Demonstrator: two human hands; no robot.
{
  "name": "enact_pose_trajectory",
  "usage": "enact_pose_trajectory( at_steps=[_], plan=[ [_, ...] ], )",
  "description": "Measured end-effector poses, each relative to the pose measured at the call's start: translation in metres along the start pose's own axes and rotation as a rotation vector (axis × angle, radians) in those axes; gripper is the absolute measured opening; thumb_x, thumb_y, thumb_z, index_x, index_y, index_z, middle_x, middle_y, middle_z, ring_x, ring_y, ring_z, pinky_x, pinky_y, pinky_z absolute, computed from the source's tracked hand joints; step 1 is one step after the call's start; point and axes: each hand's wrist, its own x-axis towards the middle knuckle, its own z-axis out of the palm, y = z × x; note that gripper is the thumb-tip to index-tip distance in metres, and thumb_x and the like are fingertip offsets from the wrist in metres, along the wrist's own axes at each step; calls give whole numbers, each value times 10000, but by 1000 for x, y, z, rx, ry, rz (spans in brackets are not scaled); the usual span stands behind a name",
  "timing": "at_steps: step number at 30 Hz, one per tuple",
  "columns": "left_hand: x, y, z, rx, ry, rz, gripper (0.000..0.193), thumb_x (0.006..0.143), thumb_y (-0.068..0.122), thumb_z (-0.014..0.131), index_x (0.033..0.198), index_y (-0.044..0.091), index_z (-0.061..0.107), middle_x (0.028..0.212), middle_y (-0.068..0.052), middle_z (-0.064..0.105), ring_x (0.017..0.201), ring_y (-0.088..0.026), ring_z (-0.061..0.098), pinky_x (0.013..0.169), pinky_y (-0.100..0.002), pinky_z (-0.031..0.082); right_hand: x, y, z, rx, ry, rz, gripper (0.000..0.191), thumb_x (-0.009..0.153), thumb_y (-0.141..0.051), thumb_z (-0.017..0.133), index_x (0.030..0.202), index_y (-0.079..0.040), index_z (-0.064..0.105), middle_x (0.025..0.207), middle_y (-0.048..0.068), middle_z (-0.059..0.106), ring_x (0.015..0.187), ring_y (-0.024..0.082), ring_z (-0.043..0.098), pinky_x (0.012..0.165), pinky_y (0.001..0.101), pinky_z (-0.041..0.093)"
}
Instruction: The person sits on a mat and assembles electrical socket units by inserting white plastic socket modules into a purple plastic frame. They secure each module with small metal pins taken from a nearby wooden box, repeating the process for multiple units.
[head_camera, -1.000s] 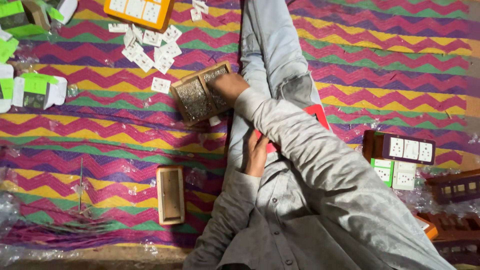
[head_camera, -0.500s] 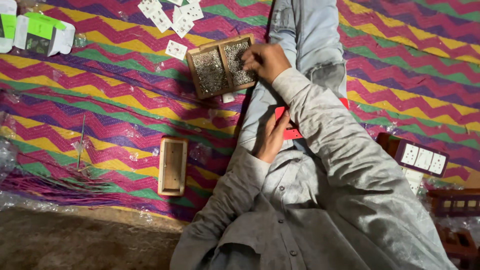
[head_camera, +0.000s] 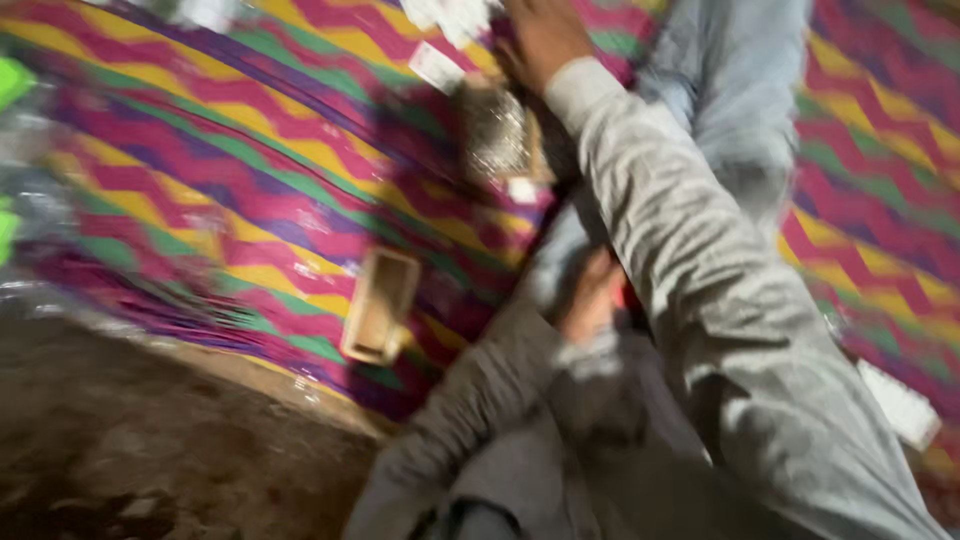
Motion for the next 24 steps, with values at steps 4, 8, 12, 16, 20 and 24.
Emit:
enact_pose_trajectory(
  at_steps=[4, 8, 12, 16, 20, 24],
  plan=[
    [0, 5, -8, 301, -142, 188, 306, 1115, 168, 485, 1357, 17, 593, 1304, -45, 643, 1178, -161, 571, 1040, -319, 466, 69, -21, 11, -103, -82, -1, 963, 571, -249, 891, 1399, -8, 462, 1318, 236, 508, 1169, 501, 610, 930, 572, 485],
    [3, 7, -7, 302, -94, 41, 335, 1088, 206, 491, 1346, 19, 594, 1213, -42, 632, 1042, -159, 569, 915, -316, 484, 70, -17, 16, -109, -345, 258, 639, 769, -113, 797, 1367, -94, 574, 1320, 211, 571, 1052, 430, 643, 867, 518, 532],
    [-2, 7, -17, 478, -38, 137, 391, 1074, 245, 505, 1389, 21, 569, 1273, -40, 617, 1088, -138, 560, 921, -290, 479, 51, 7, 10, -7, -52, 139, 272, 888, -100, 817, 1144, -125, 728, 1161, 169, 657, 1029, 388, 671, 879, 470, 559],
    [9, 3, -8, 282, 46, -6, 441, 1091, 355, 530, 1375, 24, 594, 1151, -52, 660, 972, -150, 610, 859, -306, 518, 11, 33, -30, 769, -39, 293, 353, 890, 3, 858, 1170, -54, 651, 1073, 51, 704, 952, 215, 726, 805, 361, 611],
    [-11, 15, -9, 314, -57, 84, 562, 1141, 474, 430, 1380, -2, 612, 1061, -121, 710, 982, -200, 650, 900, -314, 517, -64, 10, -107, 998, -102, 395, 359, 956, 97, 780, 1255, 18, 596, 1141, 60, 662, 956, 143, 695, 829, 295, 603],
    [-6, 27, 3, 180, -119, 3, 626, 1087, 542, 374, 1465, 63, 517, 1118, -117, 697, 1055, -196, 657, 954, -324, 537, -139, -38, -169, 1015, -62, 504, 467, 940, 77, 710, 1380, 24, 562, 1240, 38, 633, 979, 103, 686, 834, 271, 610]
  ],
)
